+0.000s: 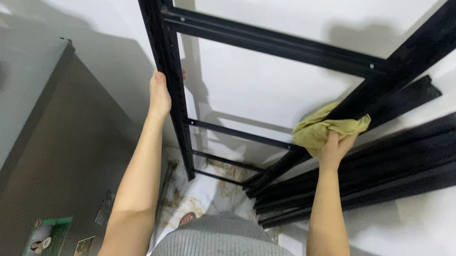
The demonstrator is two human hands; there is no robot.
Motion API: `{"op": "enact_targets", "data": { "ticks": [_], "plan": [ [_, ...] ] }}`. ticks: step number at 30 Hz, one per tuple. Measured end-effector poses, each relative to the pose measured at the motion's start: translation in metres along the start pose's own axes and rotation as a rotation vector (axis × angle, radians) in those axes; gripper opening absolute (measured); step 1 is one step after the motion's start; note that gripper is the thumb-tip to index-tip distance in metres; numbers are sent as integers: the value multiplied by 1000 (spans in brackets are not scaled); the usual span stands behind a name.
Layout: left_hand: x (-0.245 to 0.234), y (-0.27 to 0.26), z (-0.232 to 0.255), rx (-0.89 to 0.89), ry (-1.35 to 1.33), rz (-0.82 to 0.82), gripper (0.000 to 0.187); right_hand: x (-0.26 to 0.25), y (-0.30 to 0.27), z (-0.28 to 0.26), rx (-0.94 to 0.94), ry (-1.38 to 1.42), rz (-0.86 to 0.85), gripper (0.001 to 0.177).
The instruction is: The person wipes the surfaces of stacked black metal frames using a yellow cloth. They systematically clean the vertical and horizontal bars of the frames, which are leaning against a wall in a corner.
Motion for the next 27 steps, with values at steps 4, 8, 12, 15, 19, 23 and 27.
{"op": "enact_targets", "data": {
  "ticks": [4, 8, 12, 15, 19, 23, 27],
  "plan": [
    [-6, -5, -27, -56, -25, 115, 91, -3, 5, 30, 186, 179, 10, 39],
    [-8, -10, -13, -5, -14, 129, 92, 1, 1, 11, 5, 168, 21, 27],
    [-19, -24, -4, -25, -13, 149, 89, -5, -28, -5, -7, 115, 85, 29],
    [-27, -31, -1, -29, -86, 135, 93, -12, -51, -19, -2, 88, 151, 31],
    [-31, -31, 9, -42, -117, 97, 97, -25, -90, -43, 0, 90, 251, 37],
    [-20, -34, 31, -54, -181, 20, 97, -49, -140, -68, -28, 42, 343, 36],
    [10, -42, 50, -80, -233, -72, 96, -96, -200, -78, 1, -68, 474, 27]
  ]
}}
Point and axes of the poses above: each hand's wrist, its own y-axis towards the middle knuckle, its own x-axis out of the palm, z = x × y, the point moved 8 cm from there along y, towards the middle knuckle, and after that the axes turned 3 degrees about x, right-handed, at the moved point
